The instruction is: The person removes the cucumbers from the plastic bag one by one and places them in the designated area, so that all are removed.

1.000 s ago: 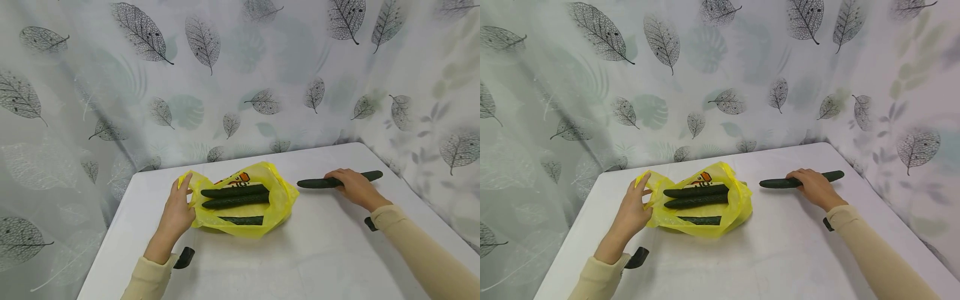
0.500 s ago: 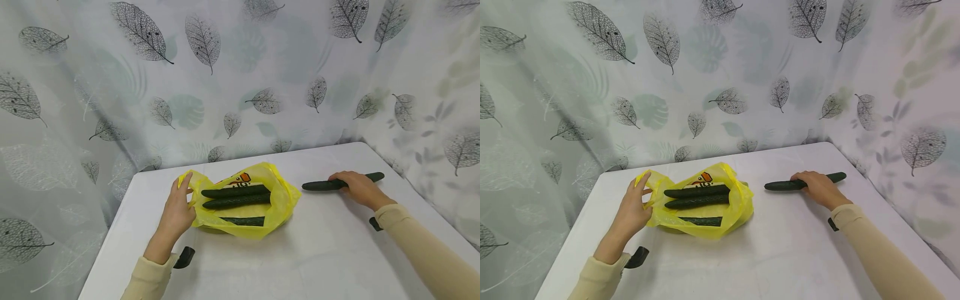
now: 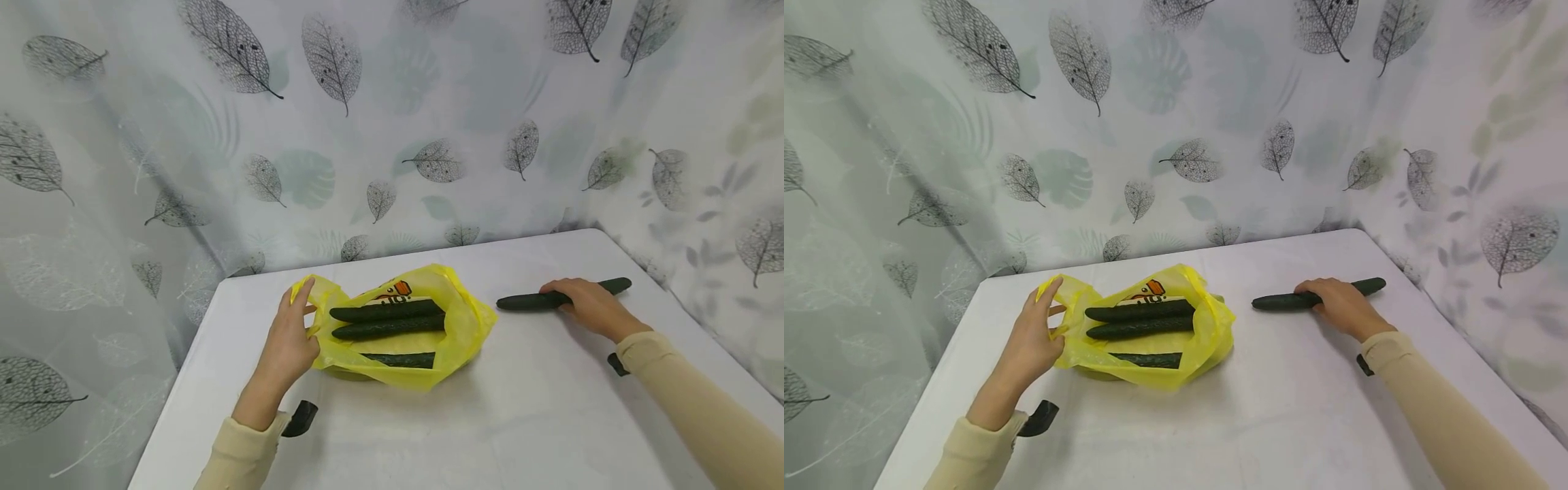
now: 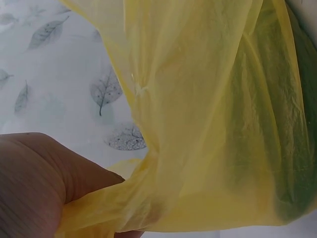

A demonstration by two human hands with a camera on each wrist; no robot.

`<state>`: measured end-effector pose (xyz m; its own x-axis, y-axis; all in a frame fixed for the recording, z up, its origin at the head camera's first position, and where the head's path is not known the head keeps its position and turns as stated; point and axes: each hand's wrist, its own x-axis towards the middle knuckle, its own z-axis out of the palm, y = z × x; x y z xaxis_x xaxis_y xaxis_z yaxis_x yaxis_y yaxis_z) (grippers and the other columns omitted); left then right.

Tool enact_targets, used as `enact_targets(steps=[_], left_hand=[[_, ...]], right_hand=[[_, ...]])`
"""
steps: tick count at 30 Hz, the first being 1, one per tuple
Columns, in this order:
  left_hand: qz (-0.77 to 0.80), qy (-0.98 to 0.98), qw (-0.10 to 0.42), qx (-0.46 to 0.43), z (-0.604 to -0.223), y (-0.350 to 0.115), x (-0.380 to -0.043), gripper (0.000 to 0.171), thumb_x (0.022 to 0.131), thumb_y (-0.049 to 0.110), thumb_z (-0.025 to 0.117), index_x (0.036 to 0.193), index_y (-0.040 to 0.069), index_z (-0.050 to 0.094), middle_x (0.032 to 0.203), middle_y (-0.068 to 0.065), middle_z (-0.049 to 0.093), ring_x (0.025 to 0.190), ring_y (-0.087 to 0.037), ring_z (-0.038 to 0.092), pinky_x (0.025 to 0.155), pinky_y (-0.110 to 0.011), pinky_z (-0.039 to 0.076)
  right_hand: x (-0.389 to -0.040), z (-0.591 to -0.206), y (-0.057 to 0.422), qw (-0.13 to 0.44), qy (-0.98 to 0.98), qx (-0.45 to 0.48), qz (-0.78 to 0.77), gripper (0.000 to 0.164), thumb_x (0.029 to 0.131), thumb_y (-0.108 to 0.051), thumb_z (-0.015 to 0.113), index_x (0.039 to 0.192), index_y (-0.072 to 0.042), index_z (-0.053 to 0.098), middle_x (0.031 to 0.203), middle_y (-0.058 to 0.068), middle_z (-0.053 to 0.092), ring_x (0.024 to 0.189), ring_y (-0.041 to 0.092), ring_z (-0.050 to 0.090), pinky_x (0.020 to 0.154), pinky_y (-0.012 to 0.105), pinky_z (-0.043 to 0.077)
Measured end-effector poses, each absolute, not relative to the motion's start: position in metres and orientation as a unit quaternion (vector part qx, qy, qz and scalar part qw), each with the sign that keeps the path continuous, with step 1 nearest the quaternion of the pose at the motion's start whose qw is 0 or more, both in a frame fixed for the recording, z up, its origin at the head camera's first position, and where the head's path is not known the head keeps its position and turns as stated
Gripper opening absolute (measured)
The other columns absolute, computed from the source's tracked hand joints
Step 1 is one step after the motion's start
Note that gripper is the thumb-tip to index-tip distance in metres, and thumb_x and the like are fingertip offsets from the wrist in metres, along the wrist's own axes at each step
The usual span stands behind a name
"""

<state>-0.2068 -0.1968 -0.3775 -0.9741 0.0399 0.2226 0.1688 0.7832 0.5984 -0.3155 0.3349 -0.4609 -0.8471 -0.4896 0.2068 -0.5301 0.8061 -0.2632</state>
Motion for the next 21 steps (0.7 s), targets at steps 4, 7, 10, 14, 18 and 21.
enact_targets(steps=[4, 7, 10, 14, 18, 21], left_hand=[[-0.326, -0.938, 0.1, -0.055, -0.3762, -0.1964, -0.2067, 0.099, 0.07, -0.025, 0.048, 0.16, 0.008, 0.026, 0.157, -0.024, 0.025, 0.127, -0.037, 0.055, 0.088, -0.049, 0.054], [-0.329, -0.938, 0.099, -0.055, -0.3761, -0.196, -0.2066, 0.098, 0.07, -0.024, 0.048, 0.16, 0.008, 0.026, 0.157, -0.025, 0.025, 0.128, -0.037, 0.055, 0.089, -0.049, 0.054], [-0.332, -0.936, 0.1, -0.056, -0.3762, -0.1957, -0.2064, 0.098, 0.07, -0.024, 0.048, 0.16, 0.007, 0.026, 0.157, -0.024, 0.024, 0.128, -0.037, 0.055, 0.09, -0.05, 0.053], [-0.334, -0.936, 0.101, -0.056, -0.3764, -0.1951, -0.2063, 0.098, 0.07, -0.025, 0.048, 0.16, 0.007, 0.026, 0.157, -0.024, 0.025, 0.128, -0.038, 0.054, 0.09, -0.05, 0.053], [-0.336, -0.935, 0.101, -0.057, -0.3769, -0.1948, -0.206, 0.098, 0.07, -0.025, 0.048, 0.16, 0.007, 0.026, 0.157, -0.023, 0.026, 0.128, -0.038, 0.054, 0.09, -0.05, 0.053], [-0.334, -0.935, 0.101, -0.056, -0.3774, -0.195, -0.2059, 0.097, 0.071, -0.025, 0.048, 0.16, 0.007, 0.026, 0.157, -0.023, 0.026, 0.128, -0.038, 0.054, 0.09, -0.049, 0.053]], right_hand=[[-0.316, -0.4583, 0.3354, 0.062, -0.948, 0.268, 0.162, 0.046, 0.085, 0.009, 0.071, 0.128, -0.006, 0.066, 0.125, 0.019, 0.066, 0.118, 0.045, 0.058, 0.098, 0.059, 0.043], [-0.3159, -0.4578, 0.3358, 0.063, -0.948, 0.266, 0.165, 0.046, 0.085, 0.009, 0.071, 0.128, -0.005, 0.066, 0.126, 0.019, 0.066, 0.119, 0.046, 0.058, 0.098, 0.06, 0.043], [-0.3158, -0.4582, 0.3358, 0.06, -0.948, 0.266, 0.165, 0.048, 0.085, 0.009, 0.071, 0.13, -0.005, 0.065, 0.127, 0.02, 0.065, 0.119, 0.046, 0.057, 0.098, 0.06, 0.042], [-0.316, -0.4588, 0.3348, 0.051, -0.949, 0.263, 0.165, 0.047, 0.087, 0.005, 0.071, 0.133, -0.003, 0.064, 0.129, 0.021, 0.064, 0.121, 0.046, 0.057, 0.1, 0.06, 0.041], [-0.3162, -0.4596, 0.3335, 0.04, -0.952, 0.256, 0.16, 0.046, 0.089, -0.003, 0.073, 0.134, -0.002, 0.062, 0.13, 0.022, 0.063, 0.122, 0.046, 0.056, 0.102, 0.06, 0.04], [-0.3155, -0.4598, 0.3331, 0.033, -0.955, 0.247, 0.16, 0.047, 0.091, -0.008, 0.073, 0.136, -0.003, 0.061, 0.132, 0.022, 0.062, 0.124, 0.046, 0.054, 0.103, 0.061, 0.039]])
